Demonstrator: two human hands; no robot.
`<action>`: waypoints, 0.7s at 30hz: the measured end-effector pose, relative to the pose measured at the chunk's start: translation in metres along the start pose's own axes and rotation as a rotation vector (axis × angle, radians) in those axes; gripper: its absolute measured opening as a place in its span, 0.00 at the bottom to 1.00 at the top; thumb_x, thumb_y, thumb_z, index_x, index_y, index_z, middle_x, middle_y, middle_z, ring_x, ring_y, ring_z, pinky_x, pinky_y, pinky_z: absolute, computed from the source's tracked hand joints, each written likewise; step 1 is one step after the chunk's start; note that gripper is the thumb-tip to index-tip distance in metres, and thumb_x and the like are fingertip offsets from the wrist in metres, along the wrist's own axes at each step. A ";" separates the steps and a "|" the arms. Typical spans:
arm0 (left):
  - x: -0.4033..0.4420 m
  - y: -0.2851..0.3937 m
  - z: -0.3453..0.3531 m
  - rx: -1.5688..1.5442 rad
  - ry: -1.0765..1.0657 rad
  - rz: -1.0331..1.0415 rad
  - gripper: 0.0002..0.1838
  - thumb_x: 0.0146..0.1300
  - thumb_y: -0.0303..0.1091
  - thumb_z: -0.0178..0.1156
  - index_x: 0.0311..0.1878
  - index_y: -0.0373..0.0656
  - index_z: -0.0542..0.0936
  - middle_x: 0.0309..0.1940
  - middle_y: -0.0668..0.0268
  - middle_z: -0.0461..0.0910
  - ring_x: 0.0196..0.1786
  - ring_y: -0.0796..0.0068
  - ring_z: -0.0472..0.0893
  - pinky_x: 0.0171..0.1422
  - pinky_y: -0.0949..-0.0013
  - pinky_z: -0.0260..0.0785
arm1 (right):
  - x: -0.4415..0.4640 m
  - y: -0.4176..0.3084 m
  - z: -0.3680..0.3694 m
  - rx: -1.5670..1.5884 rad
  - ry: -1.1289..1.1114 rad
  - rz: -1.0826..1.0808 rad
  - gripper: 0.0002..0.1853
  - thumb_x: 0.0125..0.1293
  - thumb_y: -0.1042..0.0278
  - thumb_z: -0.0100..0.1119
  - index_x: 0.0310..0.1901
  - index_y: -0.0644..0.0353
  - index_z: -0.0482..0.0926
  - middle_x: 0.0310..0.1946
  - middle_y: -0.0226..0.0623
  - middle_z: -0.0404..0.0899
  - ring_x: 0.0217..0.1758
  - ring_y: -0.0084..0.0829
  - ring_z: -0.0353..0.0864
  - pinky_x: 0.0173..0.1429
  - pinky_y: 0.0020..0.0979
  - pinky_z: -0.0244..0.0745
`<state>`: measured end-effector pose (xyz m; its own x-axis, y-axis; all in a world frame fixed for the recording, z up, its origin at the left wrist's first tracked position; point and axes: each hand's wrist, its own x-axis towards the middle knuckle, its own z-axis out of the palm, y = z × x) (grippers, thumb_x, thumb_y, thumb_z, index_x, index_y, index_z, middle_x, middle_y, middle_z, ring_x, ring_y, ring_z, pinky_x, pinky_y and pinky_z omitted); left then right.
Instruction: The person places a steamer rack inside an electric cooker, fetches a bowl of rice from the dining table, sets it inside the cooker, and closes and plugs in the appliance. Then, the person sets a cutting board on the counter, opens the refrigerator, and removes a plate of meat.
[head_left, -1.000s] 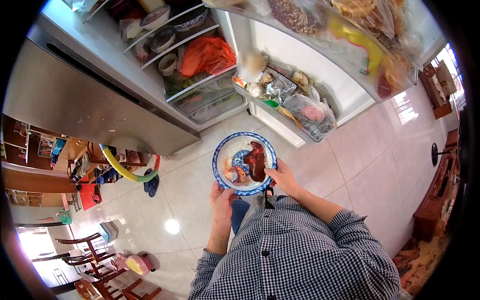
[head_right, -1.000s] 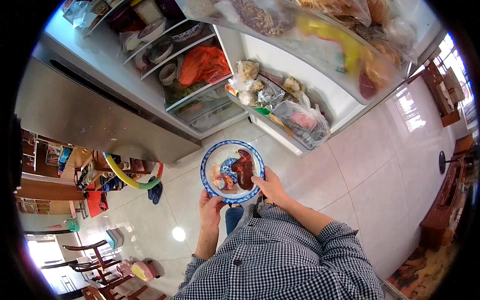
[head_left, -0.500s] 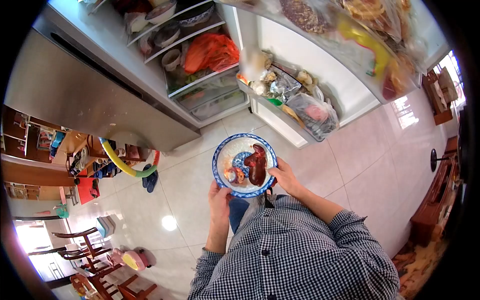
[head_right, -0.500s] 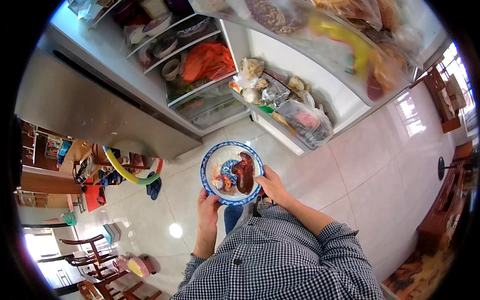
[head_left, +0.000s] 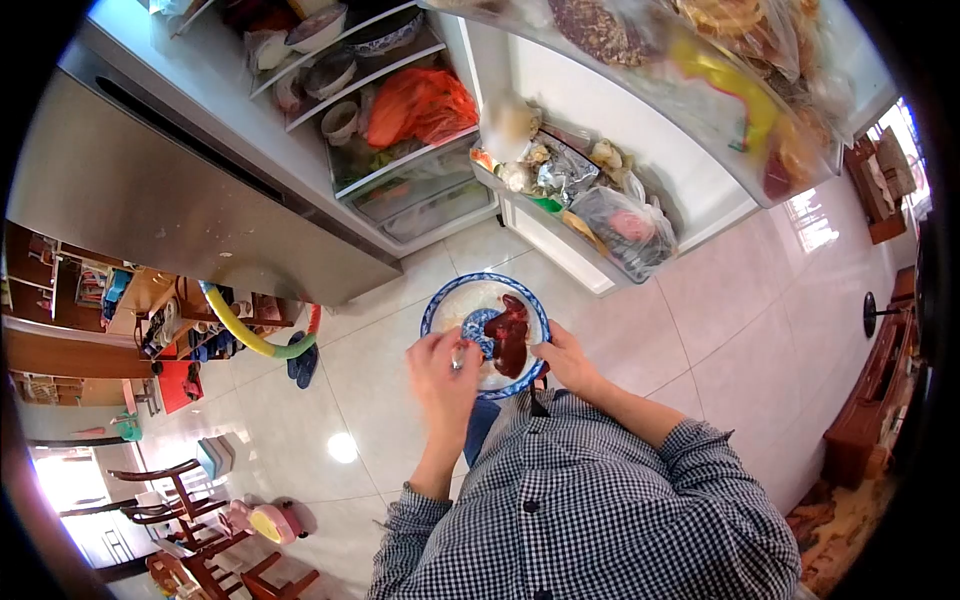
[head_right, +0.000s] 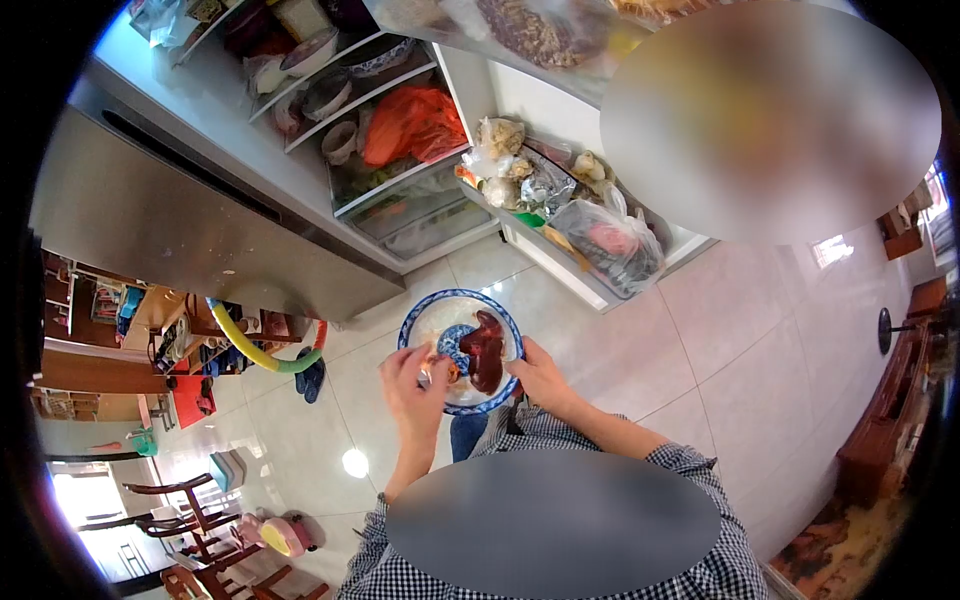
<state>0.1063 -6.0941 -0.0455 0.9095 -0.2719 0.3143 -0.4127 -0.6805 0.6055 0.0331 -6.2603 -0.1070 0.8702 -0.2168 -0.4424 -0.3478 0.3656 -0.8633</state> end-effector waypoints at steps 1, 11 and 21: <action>0.007 0.011 0.006 0.037 -0.029 0.049 0.16 0.45 0.33 0.65 0.39 0.40 0.80 0.37 0.61 0.73 0.44 0.63 0.71 0.45 0.66 0.66 | -0.001 0.002 0.001 0.005 -0.003 -0.001 0.12 0.54 0.72 0.48 0.41 0.63 0.69 0.26 0.32 0.71 0.22 0.20 0.71 0.23 0.21 0.68; 0.027 0.033 0.058 0.237 -0.122 0.081 0.13 0.40 0.39 0.64 0.27 0.40 0.79 0.32 0.62 0.73 0.40 0.60 0.70 0.44 0.61 0.62 | -0.001 0.014 0.005 -0.050 0.012 -0.062 0.09 0.56 0.70 0.49 0.38 0.62 0.68 0.27 0.32 0.71 0.22 0.22 0.72 0.23 0.22 0.71; 0.038 0.004 0.036 -0.274 -0.116 -0.186 0.10 0.39 0.30 0.66 0.28 0.41 0.80 0.29 0.67 0.73 0.32 0.74 0.72 0.36 0.72 0.65 | 0.002 0.019 -0.007 0.032 -0.013 -0.045 0.14 0.55 0.70 0.49 0.43 0.64 0.68 0.28 0.33 0.72 0.22 0.21 0.71 0.23 0.21 0.69</action>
<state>0.1414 -6.1317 -0.0573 0.9634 -0.2468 0.1047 -0.2232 -0.5218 0.8233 0.0258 -6.2597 -0.1257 0.8892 -0.2224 -0.3998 -0.2968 0.3846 -0.8741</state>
